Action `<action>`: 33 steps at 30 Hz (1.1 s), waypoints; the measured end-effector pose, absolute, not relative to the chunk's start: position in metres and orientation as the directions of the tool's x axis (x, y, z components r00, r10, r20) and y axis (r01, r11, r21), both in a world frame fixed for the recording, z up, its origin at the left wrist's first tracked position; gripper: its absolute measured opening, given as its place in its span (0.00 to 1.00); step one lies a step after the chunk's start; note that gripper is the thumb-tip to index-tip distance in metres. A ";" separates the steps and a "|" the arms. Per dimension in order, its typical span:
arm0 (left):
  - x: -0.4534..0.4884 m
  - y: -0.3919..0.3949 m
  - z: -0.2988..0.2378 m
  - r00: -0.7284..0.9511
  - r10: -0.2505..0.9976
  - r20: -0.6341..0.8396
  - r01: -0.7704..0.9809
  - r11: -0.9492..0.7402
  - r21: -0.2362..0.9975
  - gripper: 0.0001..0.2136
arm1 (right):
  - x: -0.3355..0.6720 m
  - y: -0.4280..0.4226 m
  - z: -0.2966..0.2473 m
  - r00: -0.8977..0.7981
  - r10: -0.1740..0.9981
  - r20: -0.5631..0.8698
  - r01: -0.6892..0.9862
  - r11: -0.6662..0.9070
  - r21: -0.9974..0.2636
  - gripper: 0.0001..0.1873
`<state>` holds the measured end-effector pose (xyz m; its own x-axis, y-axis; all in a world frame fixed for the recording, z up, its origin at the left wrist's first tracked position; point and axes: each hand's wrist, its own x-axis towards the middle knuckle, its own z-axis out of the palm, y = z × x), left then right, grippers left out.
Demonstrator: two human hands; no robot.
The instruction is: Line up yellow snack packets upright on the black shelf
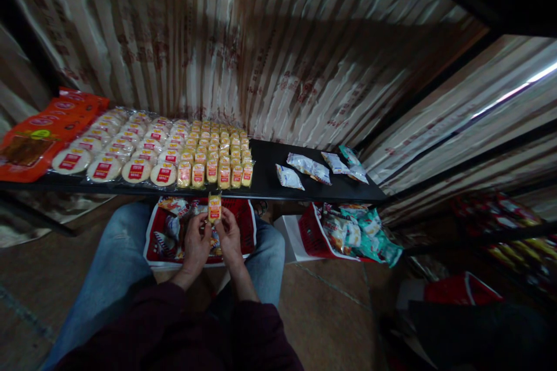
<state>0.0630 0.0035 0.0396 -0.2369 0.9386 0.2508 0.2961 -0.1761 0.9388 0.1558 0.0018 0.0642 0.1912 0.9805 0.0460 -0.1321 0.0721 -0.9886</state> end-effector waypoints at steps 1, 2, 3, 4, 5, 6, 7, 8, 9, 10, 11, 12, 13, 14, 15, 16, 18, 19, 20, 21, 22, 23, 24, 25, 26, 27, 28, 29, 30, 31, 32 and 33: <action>0.063 0.005 0.042 -0.233 0.937 0.259 0.295 -0.186 0.937 0.11 | 0.155 0.003 0.066 0.194 0.979 0.059 -0.126 0.084 -0.988 0.18; 0.063 0.006 0.044 -0.229 0.935 0.270 0.298 -0.196 0.934 0.11 | 0.155 0.005 0.068 0.197 0.978 0.070 -0.122 0.095 -0.988 0.17; 0.063 0.007 0.047 -0.230 0.931 0.283 0.308 -0.206 0.929 0.11 | 0.154 0.006 0.070 0.201 0.976 0.078 -0.119 0.104 -0.988 0.16; 0.063 0.008 0.050 -0.234 0.926 0.296 0.322 -0.214 0.922 0.11 | 0.154 0.008 0.073 0.207 0.975 0.084 -0.117 0.110 -0.987 0.16; 0.063 0.009 0.053 -0.237 0.921 0.310 0.339 -0.220 0.914 0.11 | 0.153 0.010 0.075 0.213 0.973 0.088 -0.116 0.114 -0.987 0.15; 0.064 0.010 0.057 -0.244 0.914 0.324 0.357 -0.226 0.906 0.11 | 0.152 0.011 0.078 0.218 0.972 0.092 -0.114 0.119 -0.986 0.15; 0.064 0.012 0.060 -0.249 0.908 0.338 0.373 -0.232 0.898 0.10 | 0.152 0.013 0.080 0.223 0.970 0.098 -0.111 0.125 -0.986 0.15; 0.064 0.014 0.063 -0.255 0.901 0.352 0.386 -0.238 0.891 0.10 | 0.151 0.015 0.082 0.229 0.967 0.107 -0.107 0.135 -0.985 0.14; 0.064 0.016 0.066 -0.260 0.895 0.363 0.396 -0.244 0.885 0.10 | 0.150 0.017 0.084 0.234 0.965 0.120 -0.102 0.147 -0.984 0.14; 0.064 0.018 0.068 -0.262 0.890 0.372 0.401 -0.250 0.881 0.11 | 0.150 0.019 0.086 0.238 0.962 0.132 -0.094 0.159 -0.983 0.14; 0.064 0.020 0.071 -0.266 0.887 0.377 0.402 -0.253 0.880 0.11 | 0.150 0.022 0.087 0.241 0.960 0.143 -0.084 0.167 -0.982 0.14; 0.064 0.022 0.072 -0.269 0.886 0.377 0.398 -0.254 0.881 0.11 | 0.149 0.024 0.089 0.243 0.958 0.150 -0.071 0.172 -0.983 0.14; 0.064 0.025 0.074 -0.267 0.887 0.376 0.393 -0.256 0.883 0.12 | 0.149 0.027 0.090 0.244 0.957 0.154 -0.053 0.172 -0.984 0.14; 0.064 0.027 0.075 -0.264 0.888 0.376 0.388 -0.259 0.884 0.12 | 0.149 0.029 0.091 0.248 0.956 0.158 -0.029 0.171 -0.985 0.14; 0.063 0.030 0.076 -0.256 0.889 0.380 0.385 -0.266 0.884 0.13 | 0.149 0.032 0.093 0.256 0.953 0.164 0.006 0.169 -0.986 0.15; 0.063 0.032 0.077 -0.249 0.888 0.388 0.385 -0.276 0.880 0.13 | 0.149 0.034 0.094 0.272 0.946 0.175 0.052 0.167 -0.985 0.15; 0.063 0.037 0.079 -0.235 0.880 0.413 0.388 -0.305 0.870 0.15 | 0.149 0.040 0.096 0.312 0.927 0.208 0.154 0.167 -0.974 0.15; 0.063 0.039 0.080 -0.232 0.874 0.427 0.390 -0.319 0.864 0.16 | 0.149 0.043 0.096 0.329 0.917 0.225 0.196 0.166 -0.966 0.15; 0.063 0.040 0.081 -0.230 0.868 0.440 0.394 -0.330 0.858 0.17 | 0.149 0.045 0.096 0.339 0.910 0.239 0.227 0.168 -0.959 0.15; 0.063 0.042 0.082 -0.228 0.863 0.452 0.401 -0.340 0.851 0.18 | 0.148 0.048 0.096 0.338 0.907 0.251 0.249 0.171 -0.953 0.16; 0.063 0.043 0.082 -0.223 0.858 0.463 0.413 -0.347 0.842 0.19 | 0.148 0.051 0.096 0.333 0.906 0.260 0.265 0.175 -0.948 0.16; 0.063 0.045 0.083 -0.217 0.854 0.473 0.429 -0.352 0.832 0.20 | 0.147 0.054 0.095 0.324 0.907 0.269 0.283 0.179 -0.942 0.16; 0.063 0.046 0.084 -0.211 0.850 0.482 0.446 -0.355 0.822 0.21 | 0.147 0.056 0.095 0.314 0.907 0.279 0.304 0.182 -0.935 0.16; 0.062 0.048 0.084 -0.205 0.848 0.489 0.462 -0.357 0.812 0.21 | 0.146 0.059 0.096 0.306 0.907 0.290 0.329 0.185 -0.926 0.16; 0.062 0.049 0.084 -0.200 0.846 0.495 0.477 -0.357 0.803 0.22 | 0.146 0.061 0.096 0.300 0.905 0.301 0.356 0.187 -0.916 0.16; 0.062 0.051 0.084 -0.195 0.845 0.499 0.490 -0.357 0.796 0.23 | 0.145 0.062 0.097 0.297 0.902 0.313 0.384 0.187 -0.904 0.16; 0.061 0.053 0.084 -0.188 0.845 0.501 0.500 -0.357 0.789 0.23 | 0.145 0.064 0.099 0.293 0.900 0.324 0.411 0.187 -0.892 0.16; 0.061 0.054 0.084 -0.181 0.845 0.503 0.510 -0.357 0.783 0.24 | 0.144 0.065 0.100 0.288 0.898 0.334 0.436 0.188 -0.880 0.16; 0.061 0.056 0.084 -0.173 0.846 0.504 0.519 -0.357 0.777 0.24 | 0.144 0.066 0.101 0.281 0.896 0.343 0.457 0.190 -0.869 0.16; 0.060 0.058 0.084 -0.163 0.849 0.503 0.527 -0.356 0.772 0.24 | 0.144 0.067 0.102 0.273 0.896 0.351 0.476 0.191 -0.858 0.16; 0.060 0.059 0.083 -0.156 0.851 0.501 0.533 -0.355 0.768 0.24 | 0.144 0.068 0.103 0.265 0.896 0.357 0.493 0.192 -0.848 0.17; 0.060 0.060 0.082 -0.149 0.853 0.500 0.538 -0.354 0.765 0.25 | 0.144 0.069 0.103 0.258 0.896 0.362 0.508 0.192 -0.839 0.16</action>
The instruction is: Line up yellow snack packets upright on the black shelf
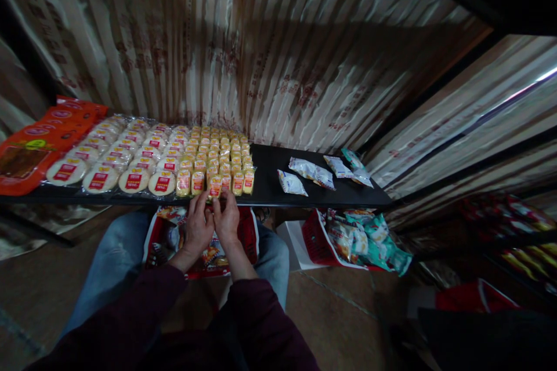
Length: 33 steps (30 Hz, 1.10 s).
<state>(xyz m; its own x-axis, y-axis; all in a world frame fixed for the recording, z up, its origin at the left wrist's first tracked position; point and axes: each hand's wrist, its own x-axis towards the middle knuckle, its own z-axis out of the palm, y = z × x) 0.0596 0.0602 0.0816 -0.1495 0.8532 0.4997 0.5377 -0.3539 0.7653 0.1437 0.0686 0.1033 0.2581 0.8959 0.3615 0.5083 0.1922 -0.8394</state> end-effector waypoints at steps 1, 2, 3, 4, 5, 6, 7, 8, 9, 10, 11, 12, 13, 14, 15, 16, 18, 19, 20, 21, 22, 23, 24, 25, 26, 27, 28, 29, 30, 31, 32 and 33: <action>0.059 0.061 0.080 -0.143 0.855 0.499 0.541 -0.354 0.763 0.25 | 0.144 0.069 0.103 0.250 0.897 0.365 0.522 0.193 -0.831 0.16; 0.058 0.062 0.078 -0.137 0.856 0.499 0.544 -0.356 0.760 0.26 | 0.144 0.070 0.102 0.240 0.899 0.367 0.534 0.193 -0.823 0.16; 0.058 0.062 0.077 -0.128 0.856 0.501 0.546 -0.361 0.756 0.27 | 0.144 0.071 0.102 0.230 0.901 0.367 0.544 0.193 -0.816 0.16; 0.057 0.063 0.075 -0.117 0.855 0.504 0.551 -0.366 0.750 0.27 | 0.145 0.072 0.101 0.219 0.905 0.366 0.553 0.193 -0.810 0.16; 0.056 0.063 0.073 -0.105 0.856 0.506 0.558 -0.370 0.742 0.27 | 0.145 0.073 0.100 0.206 0.909 0.363 0.561 0.195 -0.805 0.16; 0.055 0.064 0.072 -0.092 0.857 0.507 0.568 -0.373 0.733 0.28 | 0.146 0.074 0.099 0.193 0.912 0.361 0.568 0.196 -0.799 0.17; 0.053 0.064 0.071 -0.082 0.858 0.507 0.581 -0.372 0.724 0.27 | 0.146 0.075 0.099 0.183 0.915 0.359 0.576 0.196 -0.793 0.17; 0.052 0.065 0.070 -0.075 0.859 0.507 0.592 -0.371 0.716 0.27 | 0.147 0.076 0.098 0.173 0.918 0.356 0.584 0.195 -0.788 0.17; 0.051 0.066 0.070 -0.071 0.859 0.507 0.600 -0.369 0.710 0.27 | 0.147 0.078 0.098 0.166 0.921 0.353 0.592 0.194 -0.783 0.17; 0.051 0.067 0.070 -0.068 0.859 0.507 0.603 -0.369 0.707 0.27 | 0.147 0.079 0.098 0.161 0.923 0.350 0.599 0.190 -0.777 0.17; 0.050 0.068 0.069 -0.066 0.859 0.507 0.602 -0.371 0.707 0.27 | 0.147 0.079 0.098 0.158 0.925 0.347 0.608 0.186 -0.772 0.17; 0.049 0.069 0.069 -0.062 0.860 0.506 0.598 -0.374 0.709 0.27 | 0.147 0.080 0.098 0.157 0.926 0.344 0.616 0.180 -0.767 0.16; 0.049 0.070 0.068 -0.059 0.862 0.504 0.593 -0.376 0.712 0.28 | 0.147 0.081 0.098 0.156 0.927 0.342 0.623 0.176 -0.762 0.16; 0.049 0.071 0.068 -0.056 0.863 0.501 0.589 -0.377 0.715 0.28 | 0.146 0.081 0.097 0.156 0.927 0.342 0.631 0.173 -0.756 0.16; 0.048 0.071 0.067 -0.053 0.865 0.498 0.587 -0.377 0.717 0.28 | 0.146 0.082 0.097 0.156 0.926 0.344 0.638 0.172 -0.750 0.16; 0.048 0.072 0.066 -0.054 0.867 0.496 0.587 -0.374 0.718 0.28 | 0.146 0.082 0.096 0.156 0.924 0.348 0.645 0.171 -0.745 0.16; 0.048 0.073 0.065 -0.050 0.868 0.493 0.590 -0.373 0.716 0.28 | 0.146 0.082 0.093 0.160 0.922 0.354 0.659 0.167 -0.734 0.15; 0.048 0.074 0.064 -0.045 0.869 0.493 0.592 -0.374 0.714 0.28 | 0.146 0.083 0.092 0.160 0.921 0.355 0.667 0.164 -0.727 0.15; 0.049 0.074 0.063 -0.039 0.869 0.494 0.594 -0.377 0.710 0.28 | 0.146 0.083 0.091 0.159 0.921 0.355 0.675 0.161 -0.720 0.16; 0.049 0.075 0.063 -0.031 0.868 0.496 0.597 -0.382 0.706 0.28 | 0.146 0.083 0.090 0.159 0.922 0.354 0.683 0.156 -0.714 0.15; 0.049 0.075 0.063 -0.023 0.864 0.503 0.599 -0.391 0.699 0.27 | 0.147 0.084 0.090 0.159 0.922 0.352 0.691 0.151 -0.707 0.15; 0.049 0.075 0.062 -0.013 0.859 0.511 0.604 -0.401 0.689 0.27 | 0.147 0.084 0.089 0.157 0.924 0.349 0.698 0.146 -0.701 0.15; 0.049 0.075 0.062 -0.003 0.855 0.519 0.611 -0.409 0.678 0.26 | 0.147 0.084 0.089 0.156 0.925 0.345 0.704 0.141 -0.696 0.15; 0.048 0.076 0.062 0.008 0.850 0.527 0.620 -0.417 0.665 0.26 | 0.148 0.085 0.089 0.155 0.927 0.342 0.709 0.136 -0.692 0.15; 0.048 0.075 0.062 0.021 0.846 0.532 0.632 -0.424 0.649 0.25 | 0.148 0.085 0.089 0.155 0.928 0.338 0.714 0.132 -0.688 0.15; 0.047 0.075 0.062 0.033 0.844 0.536 0.650 -0.426 0.630 0.24 | 0.149 0.085 0.089 0.155 0.929 0.335 0.718 0.127 -0.684 0.15; 0.047 0.075 0.063 0.043 0.841 0.539 0.674 -0.423 0.606 0.23 | 0.149 0.085 0.089 0.156 0.930 0.333 0.722 0.123 -0.681 0.15; 0.046 0.074 0.063 0.052 0.836 0.546 0.703 -0.419 0.575 0.22 | 0.149 0.085 0.089 0.157 0.930 0.331 0.725 0.119 -0.678 0.14; 0.045 0.074 0.064 0.061 0.827 0.559 0.732 -0.418 0.538 0.21 | 0.150 0.086 0.089 0.160 0.930 0.329 0.728 0.114 -0.676 0.14; 0.045 0.074 0.065 0.072 0.814 0.576 0.758 -0.420 0.499 0.19 | 0.150 0.086 0.088 0.162 0.931 0.327 0.730 0.110 -0.674 0.14; 0.045 0.074 0.067 0.084 0.799 0.596 0.778 -0.426 0.461 0.19 | 0.150 0.086 0.088 0.162 0.932 0.326 0.732 0.108 -0.672 0.15; 0.044 0.074 0.069 0.098 0.782 0.615 0.791 -0.436 0.429 0.18 | 0.150 0.087 0.088 0.159 0.932 0.326 0.733 0.110 -0.672 0.15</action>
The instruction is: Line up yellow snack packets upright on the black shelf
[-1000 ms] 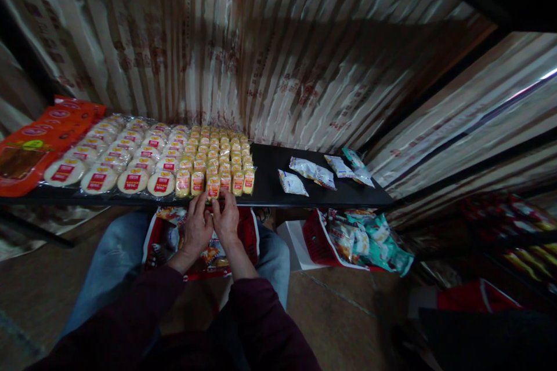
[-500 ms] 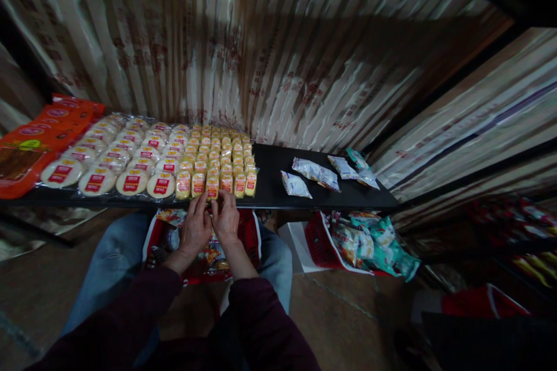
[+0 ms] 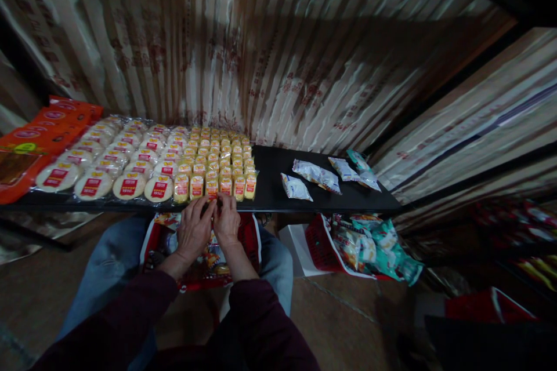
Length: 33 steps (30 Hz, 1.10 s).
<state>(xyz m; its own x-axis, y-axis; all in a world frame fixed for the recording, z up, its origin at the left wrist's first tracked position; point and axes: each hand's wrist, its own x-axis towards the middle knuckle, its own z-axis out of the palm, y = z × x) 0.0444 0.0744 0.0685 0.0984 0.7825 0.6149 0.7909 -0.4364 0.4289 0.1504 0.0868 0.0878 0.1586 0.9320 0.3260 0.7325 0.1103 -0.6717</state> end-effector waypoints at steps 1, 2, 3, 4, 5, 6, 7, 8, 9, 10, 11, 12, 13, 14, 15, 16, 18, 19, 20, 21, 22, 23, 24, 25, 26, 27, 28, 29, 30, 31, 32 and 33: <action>0.044 0.076 0.070 0.116 0.768 0.631 0.795 -0.452 0.404 0.18 | 0.151 0.087 0.087 0.155 0.932 0.328 0.730 0.116 -0.673 0.15; 0.044 0.077 0.071 0.133 0.756 0.641 0.794 -0.469 0.388 0.18 | 0.151 0.087 0.087 0.150 0.931 0.333 0.725 0.125 -0.677 0.15; 0.044 0.080 0.072 0.149 0.750 0.645 0.788 -0.484 0.380 0.19 | 0.151 0.088 0.087 0.143 0.930 0.340 0.718 0.139 -0.682 0.15; 0.044 0.082 0.073 0.166 0.747 0.643 0.779 -0.499 0.379 0.20 | 0.152 0.087 0.086 0.135 0.927 0.349 0.708 0.156 -0.689 0.15; 0.043 0.085 0.072 0.181 0.747 0.639 0.769 -0.512 0.381 0.20 | 0.152 0.087 0.086 0.127 0.924 0.361 0.696 0.176 -0.696 0.16; 0.043 0.088 0.071 0.195 0.749 0.633 0.761 -0.522 0.384 0.21 | 0.153 0.086 0.086 0.117 0.919 0.376 0.686 0.199 -0.699 0.16; 0.042 0.091 0.070 0.203 0.751 0.628 0.758 -0.527 0.385 0.21 | 0.154 0.085 0.085 0.106 0.912 0.397 0.681 0.224 -0.697 0.16; 0.042 0.093 0.069 0.210 0.750 0.627 0.758 -0.530 0.381 0.21 | 0.156 0.084 0.085 0.096 0.901 0.424 0.683 0.250 -0.686 0.17; 0.041 0.095 0.068 0.217 0.749 0.626 0.760 -0.532 0.373 0.21 | 0.158 0.083 0.085 0.091 0.885 0.456 0.692 0.273 -0.668 0.17; 0.041 0.097 0.067 0.221 0.746 0.629 0.765 -0.532 0.363 0.21 | 0.161 0.083 0.085 0.092 0.865 0.492 0.708 0.291 -0.643 0.17; 0.041 0.098 0.066 0.223 0.742 0.632 0.769 -0.532 0.353 0.21 | 0.164 0.084 0.085 0.103 0.842 0.530 0.729 0.299 -0.616 0.18; 0.041 0.099 0.065 0.225 0.737 0.638 0.772 -0.534 0.345 0.22 | 0.168 0.085 0.085 0.124 0.817 0.563 0.751 0.294 -0.591 0.18; 0.041 0.099 0.065 0.227 0.732 0.643 0.774 -0.536 0.338 0.22 | 0.173 0.088 0.086 0.155 0.792 0.590 0.771 0.276 -0.574 0.19; 0.040 0.100 0.064 0.230 0.727 0.647 0.773 -0.540 0.332 0.22 | 0.178 0.092 0.087 0.192 0.771 0.607 0.787 0.249 -0.565 0.21; 0.040 0.100 0.064 0.234 0.723 0.650 0.773 -0.544 0.327 0.23 | 0.183 0.096 0.088 0.229 0.757 0.612 0.798 0.214 -0.564 0.22; 0.040 0.101 0.063 0.242 0.720 0.651 0.771 -0.550 0.321 0.23 | 0.187 0.101 0.089 0.262 0.751 0.606 0.803 0.178 -0.568 0.24; 0.039 0.102 0.062 0.261 0.719 0.645 0.772 -0.556 0.308 0.24 | 0.196 0.112 0.092 0.299 0.769 0.566 0.805 0.115 -0.582 0.29; 0.039 0.103 0.061 0.267 0.720 0.641 0.775 -0.555 0.301 0.24 | 0.199 0.117 0.093 0.302 0.786 0.539 0.805 0.093 -0.586 0.31; 0.039 0.104 0.060 0.273 0.720 0.638 0.779 -0.555 0.292 0.24 | 0.201 0.121 0.095 0.297 0.806 0.513 0.806 0.077 -0.587 0.33; 0.039 0.104 0.060 0.279 0.719 0.636 0.783 -0.554 0.283 0.25 | 0.203 0.125 0.096 0.287 0.823 0.490 0.807 0.068 -0.587 0.35; 0.039 0.105 0.060 0.286 0.717 0.636 0.785 -0.556 0.273 0.25 | 0.204 0.128 0.096 0.273 0.839 0.471 0.809 0.064 -0.584 0.36; 0.039 0.105 0.060 0.293 0.713 0.637 0.786 -0.559 0.264 0.25 | 0.204 0.129 0.096 0.258 0.852 0.456 0.813 0.064 -0.579 0.37; 0.039 0.105 0.060 0.299 0.709 0.638 0.787 -0.562 0.256 0.26 | 0.203 0.131 0.096 0.240 0.863 0.445 0.818 0.067 -0.571 0.37; 0.039 0.105 0.061 0.305 0.707 0.638 0.786 -0.565 0.249 0.26 | 0.203 0.132 0.096 0.223 0.872 0.435 0.823 0.070 -0.563 0.37; 0.039 0.105 0.062 0.309 0.704 0.640 0.786 -0.568 0.245 0.26 | 0.202 0.132 0.095 0.208 0.880 0.427 0.829 0.074 -0.555 0.38; 0.039 0.105 0.063 0.312 0.702 0.640 0.785 -0.570 0.243 0.26 | 0.202 0.133 0.095 0.195 0.885 0.423 0.834 0.077 -0.547 0.38; 0.039 0.105 0.064 0.316 0.702 0.638 0.784 -0.572 0.241 0.25 | 0.201 0.133 0.094 0.186 0.888 0.422 0.838 0.081 -0.540 0.37; 0.039 0.105 0.064 0.319 0.702 0.637 0.784 -0.573 0.239 0.25 | 0.201 0.133 0.094 0.178 0.888 0.424 0.842 0.086 -0.533 0.37; 0.039 0.106 0.065 0.322 0.699 0.638 0.785 -0.574 0.234 0.25 | 0.202 0.133 0.094 0.171 0.887 0.429 0.846 0.092 -0.526 0.37; 0.039 0.106 0.065 0.322 0.695 0.643 0.786 -0.575 0.227 0.25 | 0.202 0.133 0.094 0.165 0.885 0.435 0.850 0.096 -0.517 0.36; 0.039 0.107 0.065 0.321 0.689 0.650 0.788 -0.575 0.220 0.25 | 0.202 0.134 0.094 0.159 0.885 0.437 0.857 0.096 -0.506 0.36; 0.040 0.108 0.065 0.322 0.683 0.656 0.790 -0.576 0.212 0.26 | 0.202 0.134 0.095 0.157 0.887 0.434 0.867 0.088 -0.491 0.36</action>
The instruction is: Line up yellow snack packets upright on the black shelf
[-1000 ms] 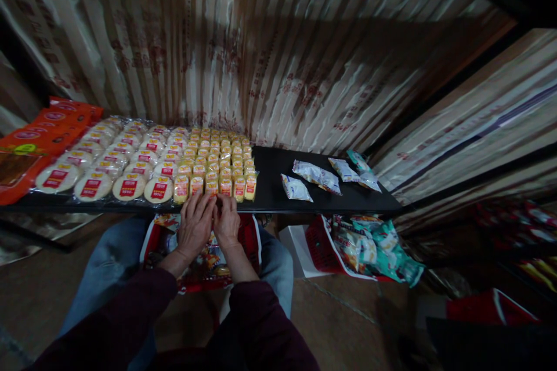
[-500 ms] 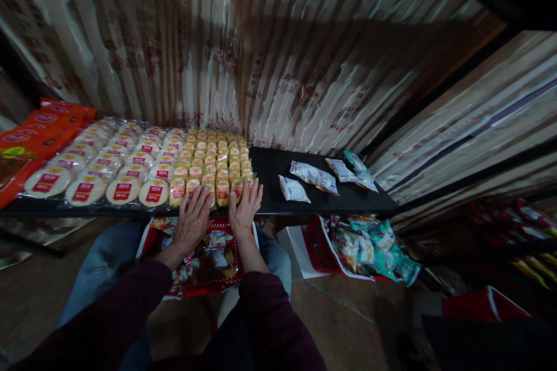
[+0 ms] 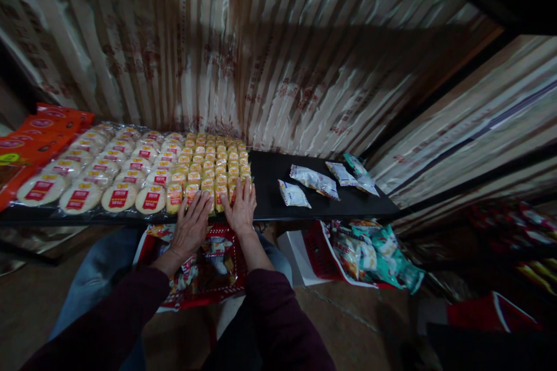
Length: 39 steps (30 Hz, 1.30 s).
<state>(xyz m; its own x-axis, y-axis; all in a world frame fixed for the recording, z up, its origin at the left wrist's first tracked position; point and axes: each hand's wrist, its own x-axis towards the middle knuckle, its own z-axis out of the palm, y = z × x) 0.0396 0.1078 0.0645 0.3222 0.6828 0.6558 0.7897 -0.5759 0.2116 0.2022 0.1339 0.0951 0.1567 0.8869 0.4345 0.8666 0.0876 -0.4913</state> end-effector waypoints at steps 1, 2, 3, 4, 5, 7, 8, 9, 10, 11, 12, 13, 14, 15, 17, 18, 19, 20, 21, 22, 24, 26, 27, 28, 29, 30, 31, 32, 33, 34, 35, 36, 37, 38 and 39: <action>0.040 0.108 0.065 0.323 0.675 0.663 0.790 -0.578 0.204 0.26 | 0.202 0.134 0.096 0.157 0.890 0.427 0.878 0.072 -0.473 0.36; 0.040 0.109 0.065 0.326 0.669 0.668 0.791 -0.581 0.195 0.26 | 0.202 0.134 0.097 0.158 0.896 0.416 0.891 0.052 -0.450 0.36; 0.040 0.109 0.065 0.331 0.665 0.670 0.792 -0.582 0.186 0.26 | 0.201 0.134 0.098 0.160 0.901 0.403 0.905 0.030 -0.425 0.35; 0.040 0.110 0.065 0.336 0.661 0.670 0.793 -0.582 0.177 0.26 | 0.201 0.134 0.099 0.162 0.906 0.392 0.917 0.008 -0.398 0.35; 0.040 0.110 0.065 0.342 0.659 0.670 0.796 -0.582 0.167 0.26 | 0.200 0.134 0.099 0.164 0.909 0.383 0.928 -0.010 -0.373 0.35; 0.040 0.110 0.064 0.347 0.658 0.668 0.801 -0.578 0.153 0.27 | 0.199 0.135 0.100 0.164 0.911 0.378 0.942 -0.031 -0.335 0.35; 0.040 0.110 0.064 0.344 0.660 0.668 0.804 -0.574 0.152 0.27 | 0.199 0.135 0.099 0.164 0.910 0.380 0.946 -0.036 -0.321 0.35; 0.040 0.110 0.063 0.338 0.662 0.668 0.808 -0.569 0.155 0.27 | 0.199 0.135 0.098 0.163 0.909 0.385 0.950 -0.039 -0.310 0.35; 0.041 0.110 0.063 0.330 0.665 0.670 0.811 -0.563 0.159 0.28 | 0.199 0.135 0.097 0.161 0.907 0.390 0.953 -0.040 -0.300 0.35; 0.041 0.110 0.062 0.323 0.668 0.670 0.815 -0.557 0.163 0.28 | 0.200 0.135 0.096 0.159 0.904 0.398 0.955 -0.039 -0.293 0.35; 0.041 0.109 0.061 0.318 0.669 0.672 0.817 -0.553 0.164 0.27 | 0.200 0.135 0.094 0.158 0.900 0.407 0.957 -0.037 -0.288 0.35; 0.041 0.109 0.061 0.317 0.669 0.673 0.819 -0.551 0.162 0.27 | 0.200 0.135 0.093 0.159 0.894 0.418 0.957 -0.036 -0.288 0.36; 0.041 0.108 0.060 0.317 0.668 0.673 0.820 -0.549 0.159 0.27 | 0.201 0.135 0.092 0.161 0.889 0.428 0.956 -0.033 -0.290 0.37; 0.040 0.108 0.060 0.315 0.668 0.674 0.822 -0.547 0.157 0.26 | 0.201 0.135 0.091 0.162 0.885 0.437 0.956 -0.030 -0.292 0.37; 0.040 0.106 0.059 0.310 0.673 0.671 0.826 -0.540 0.159 0.25 | 0.201 0.135 0.090 0.160 0.880 0.448 0.956 -0.026 -0.291 0.38; 0.040 0.106 0.059 0.307 0.679 0.667 0.829 -0.535 0.163 0.24 | 0.201 0.135 0.090 0.157 0.880 0.449 0.958 -0.025 -0.286 0.38; 0.040 0.105 0.059 0.304 0.685 0.662 0.832 -0.530 0.166 0.24 | 0.200 0.135 0.090 0.154 0.881 0.448 0.960 -0.026 -0.279 0.37; 0.040 0.104 0.059 0.304 0.691 0.656 0.834 -0.526 0.167 0.23 | 0.200 0.135 0.091 0.153 0.882 0.446 0.962 -0.030 -0.271 0.37; 0.039 0.104 0.059 0.304 0.695 0.651 0.836 -0.522 0.167 0.22 | 0.200 0.135 0.092 0.154 0.883 0.444 0.964 -0.035 -0.265 0.37; 0.039 0.103 0.059 0.303 0.701 0.646 0.838 -0.518 0.168 0.22 | 0.199 0.135 0.092 0.156 0.882 0.444 0.965 -0.040 -0.260 0.36; 0.039 0.102 0.057 0.291 0.709 0.643 0.841 -0.509 0.181 0.21 | 0.199 0.135 0.093 0.157 0.880 0.449 0.967 -0.044 -0.251 0.36; 0.038 0.101 0.056 0.269 0.712 0.648 0.843 -0.500 0.200 0.22 | 0.199 0.134 0.094 0.153 0.877 0.455 0.968 -0.040 -0.248 0.35; 0.037 0.101 0.056 0.259 0.713 0.652 0.843 -0.496 0.207 0.22 | 0.199 0.134 0.095 0.151 0.877 0.456 0.968 -0.037 -0.248 0.35; 0.037 0.100 0.056 0.253 0.713 0.654 0.844 -0.493 0.211 0.22 | 0.199 0.133 0.095 0.148 0.878 0.456 0.968 -0.034 -0.249 0.35; 0.036 0.099 0.057 0.252 0.715 0.653 0.845 -0.491 0.211 0.22 | 0.199 0.133 0.095 0.145 0.879 0.455 0.968 -0.031 -0.249 0.34; 0.035 0.099 0.057 0.255 0.718 0.648 0.847 -0.489 0.208 0.22 | 0.199 0.133 0.096 0.142 0.879 0.454 0.968 -0.028 -0.249 0.34; 0.035 0.099 0.058 0.260 0.721 0.642 0.849 -0.488 0.204 0.22 | 0.199 0.133 0.096 0.138 0.880 0.454 0.968 -0.024 -0.249 0.34; 0.035 0.098 0.059 0.267 0.723 0.637 0.850 -0.489 0.198 0.22 | 0.199 0.133 0.096 0.134 0.880 0.455 0.968 -0.019 -0.249 0.35; 0.035 0.099 0.060 0.275 0.723 0.634 0.851 -0.491 0.190 0.21 | 0.199 0.133 0.095 0.133 0.880 0.455 0.968 -0.017 -0.250 0.35; 0.036 0.099 0.061 0.281 0.721 0.633 0.851 -0.492 0.182 0.21 | 0.199 0.133 0.095 0.133 0.880 0.455 0.968 -0.016 -0.251 0.35; 0.036 0.100 0.062 0.284 0.719 0.635 0.852 -0.493 0.177 0.21 | 0.199 0.133 0.095 0.133 0.881 0.454 0.967 -0.016 -0.252 0.35; 0.037 0.101 0.062 0.286 0.715 0.638 0.852 -0.494 0.173 0.21 | 0.199 0.133 0.094 0.132 0.882 0.451 0.968 -0.016 -0.252 0.35; 0.038 0.102 0.063 0.287 0.710 0.643 0.850 -0.498 0.170 0.21 | 0.199 0.133 0.094 0.131 0.885 0.448 0.968 -0.016 -0.252 0.34; 0.039 0.103 0.064 0.288 0.704 0.650 0.848 -0.503 0.168 0.22 | 0.199 0.134 0.093 0.130 0.887 0.444 0.968 -0.016 -0.252 0.34; 0.040 0.104 0.065 0.289 0.698 0.656 0.845 -0.508 0.169 0.23 | 0.199 0.134 0.093 0.131 0.888 0.440 0.967 -0.017 -0.253 0.34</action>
